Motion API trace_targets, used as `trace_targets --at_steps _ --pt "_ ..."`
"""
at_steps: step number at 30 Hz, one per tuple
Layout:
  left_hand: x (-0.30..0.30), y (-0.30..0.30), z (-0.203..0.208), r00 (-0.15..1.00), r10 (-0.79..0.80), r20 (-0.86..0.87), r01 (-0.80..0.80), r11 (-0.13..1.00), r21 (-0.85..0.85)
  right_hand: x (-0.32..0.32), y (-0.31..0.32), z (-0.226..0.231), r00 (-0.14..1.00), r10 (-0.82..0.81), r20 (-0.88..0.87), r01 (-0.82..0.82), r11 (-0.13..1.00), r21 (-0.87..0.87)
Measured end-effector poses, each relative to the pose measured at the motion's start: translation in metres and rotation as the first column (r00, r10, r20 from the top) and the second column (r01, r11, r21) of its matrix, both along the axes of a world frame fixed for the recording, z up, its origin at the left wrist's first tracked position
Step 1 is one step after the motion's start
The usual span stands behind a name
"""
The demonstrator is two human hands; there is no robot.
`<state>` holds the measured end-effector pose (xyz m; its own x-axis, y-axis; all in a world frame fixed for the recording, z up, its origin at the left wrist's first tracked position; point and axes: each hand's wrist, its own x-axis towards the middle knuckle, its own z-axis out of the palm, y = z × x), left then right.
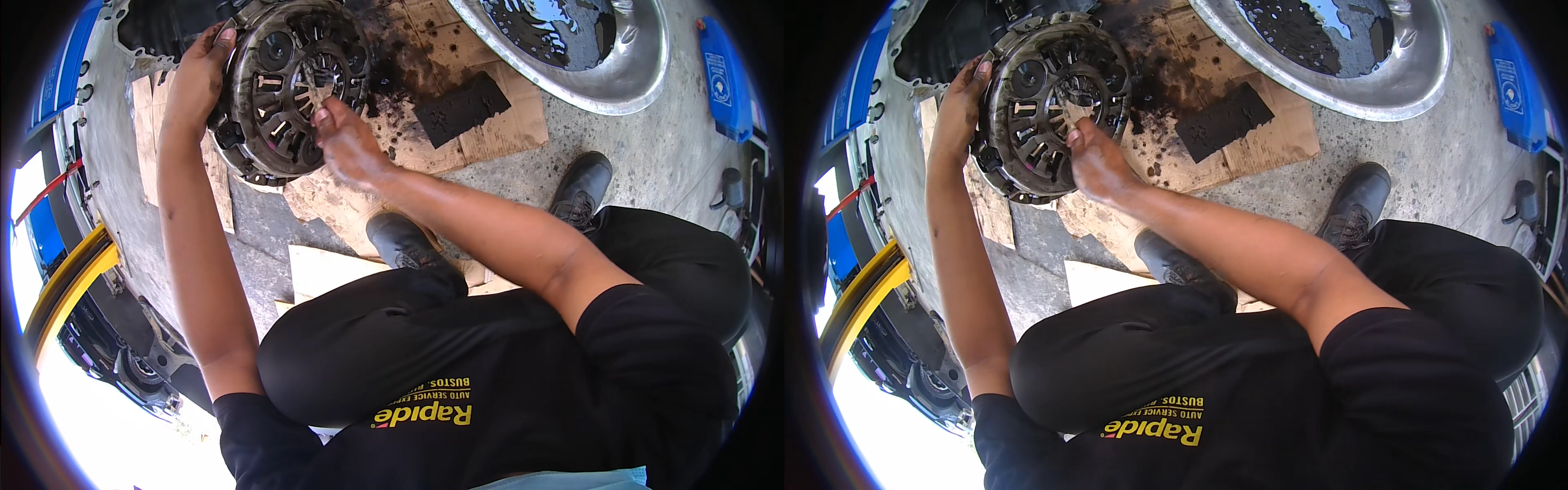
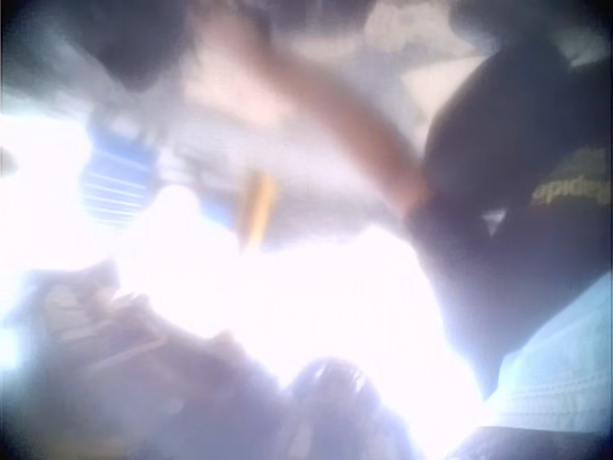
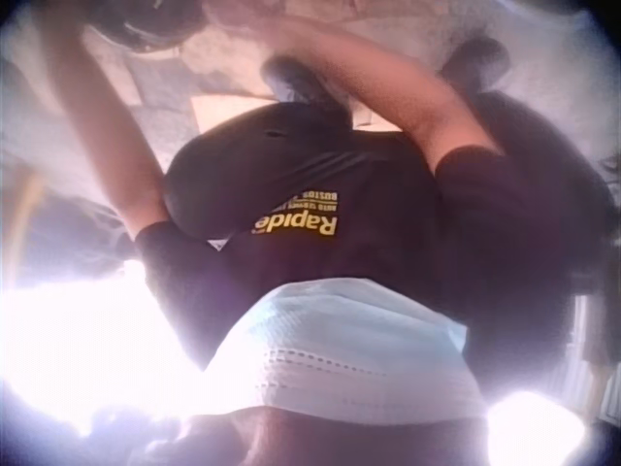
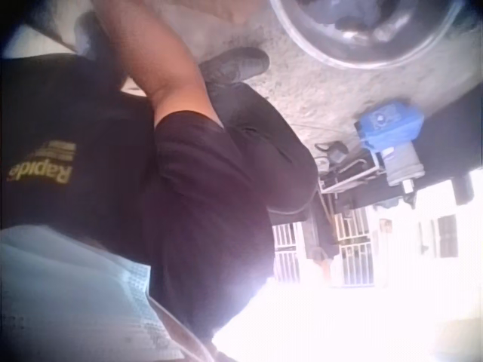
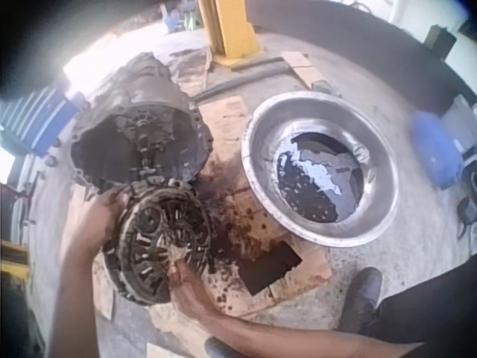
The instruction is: The person sits on the floor and cleans a clutch assembly by hand and with a toothbrush, repeatedly dipping the brush into a metal basin of liquid and scrubbing the part's surfaces and crevices.
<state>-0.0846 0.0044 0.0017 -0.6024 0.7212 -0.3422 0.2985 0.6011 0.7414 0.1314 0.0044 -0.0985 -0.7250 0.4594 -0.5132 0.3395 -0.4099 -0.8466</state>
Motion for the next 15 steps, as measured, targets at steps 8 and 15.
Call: trace_targets --at_steps 8,15 --pt "-0.008 -0.001 0.007 0.998 0.016 0.068 -0.014 0.999 -0.038 0.031 -0.004 0.011 0.879 0.441 0.180 -0.467 0.871 0.150" --pt "0.010 0.009 0.014 0.999 -0.042 0.025 0.043 0.999 -0.020 -0.009 0.104 -0.068 0.799 0.596 0.080 -0.232 0.184 0.955"
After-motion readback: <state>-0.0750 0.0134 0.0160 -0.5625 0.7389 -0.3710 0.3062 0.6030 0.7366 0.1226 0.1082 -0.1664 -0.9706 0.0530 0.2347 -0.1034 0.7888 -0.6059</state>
